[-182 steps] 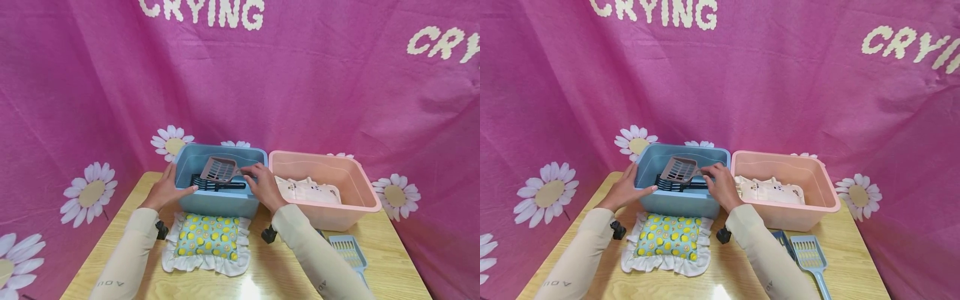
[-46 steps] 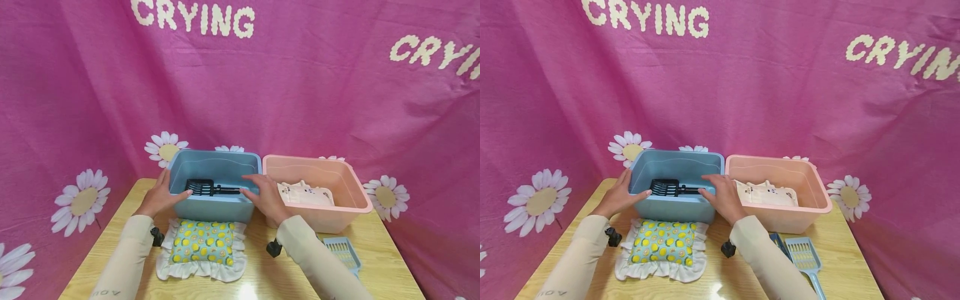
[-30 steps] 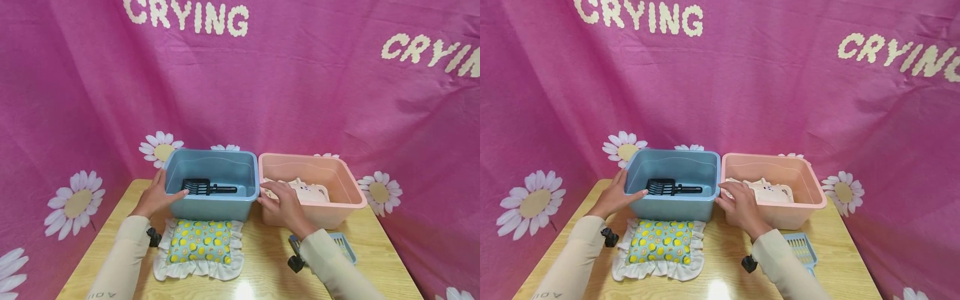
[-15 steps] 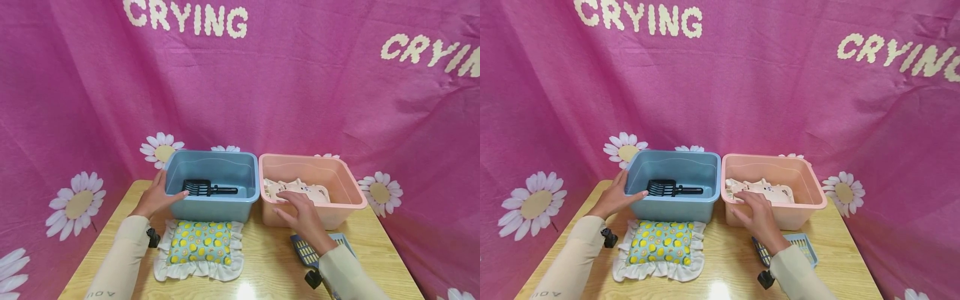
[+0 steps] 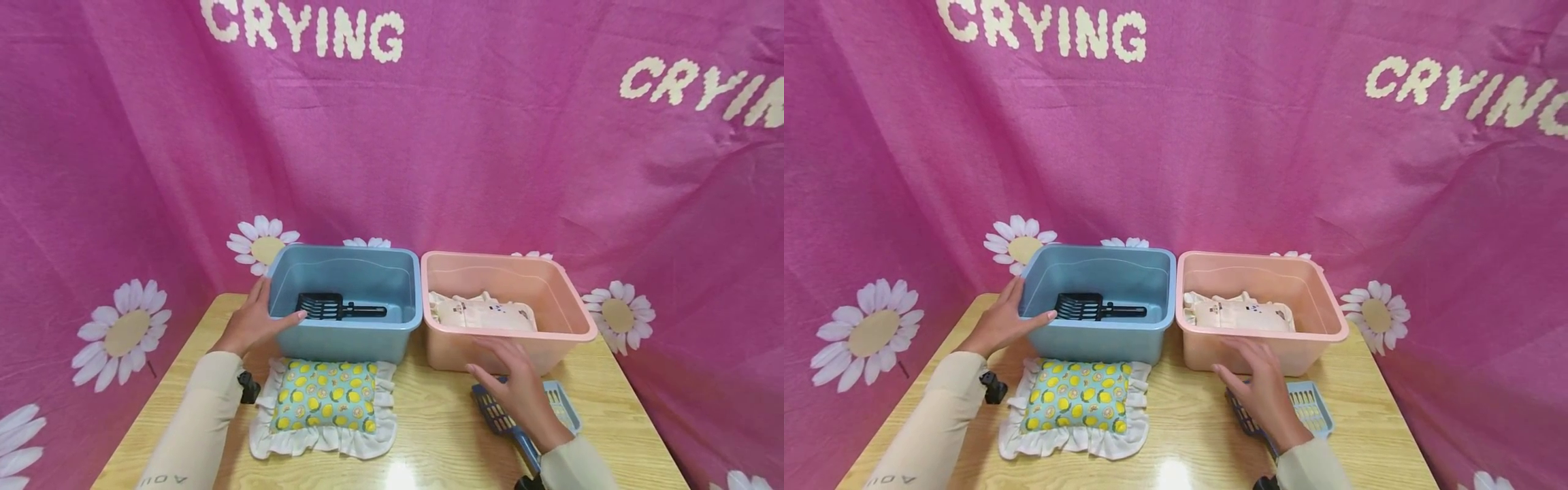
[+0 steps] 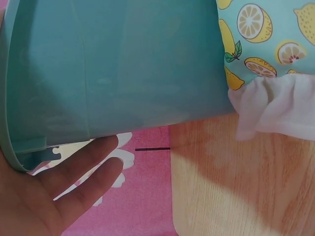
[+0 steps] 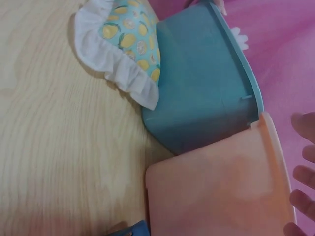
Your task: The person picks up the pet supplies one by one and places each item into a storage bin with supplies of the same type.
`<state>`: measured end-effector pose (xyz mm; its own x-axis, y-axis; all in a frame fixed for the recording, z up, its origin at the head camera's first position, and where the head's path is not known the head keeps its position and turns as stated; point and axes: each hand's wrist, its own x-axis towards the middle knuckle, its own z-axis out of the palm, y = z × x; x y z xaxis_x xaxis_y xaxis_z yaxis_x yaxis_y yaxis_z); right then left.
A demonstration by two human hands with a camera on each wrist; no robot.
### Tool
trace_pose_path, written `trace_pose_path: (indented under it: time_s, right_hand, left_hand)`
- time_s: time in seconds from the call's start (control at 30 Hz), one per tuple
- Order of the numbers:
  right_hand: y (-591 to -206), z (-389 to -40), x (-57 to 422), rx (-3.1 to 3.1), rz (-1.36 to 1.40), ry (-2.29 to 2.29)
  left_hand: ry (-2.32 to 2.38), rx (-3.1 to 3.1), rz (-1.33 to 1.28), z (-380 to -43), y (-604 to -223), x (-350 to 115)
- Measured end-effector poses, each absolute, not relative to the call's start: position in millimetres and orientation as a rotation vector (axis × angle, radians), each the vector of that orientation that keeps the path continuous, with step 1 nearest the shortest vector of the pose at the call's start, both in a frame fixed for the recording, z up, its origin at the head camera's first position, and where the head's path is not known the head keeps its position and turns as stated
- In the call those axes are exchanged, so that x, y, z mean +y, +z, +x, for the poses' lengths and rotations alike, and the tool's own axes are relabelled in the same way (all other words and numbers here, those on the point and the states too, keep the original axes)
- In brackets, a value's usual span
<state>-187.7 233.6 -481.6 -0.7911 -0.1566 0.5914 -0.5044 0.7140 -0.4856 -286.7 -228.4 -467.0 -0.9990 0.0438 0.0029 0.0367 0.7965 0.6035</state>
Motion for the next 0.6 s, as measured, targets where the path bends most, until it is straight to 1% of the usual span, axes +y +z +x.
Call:
trace_pose_path:
  time_s: [0.3,0.6]
  right_hand:
    - [-488.3,-176.3,249.1,-2.443,0.355,0.889]
    - [-499.6,-160.4,260.8,-2.445,0.307,0.868]
  left_hand:
    - [0.971,2.993,0.069,-291.8,-469.1,-226.5]
    - [0.960,2.982,0.067,-287.9,-467.2,-227.2]
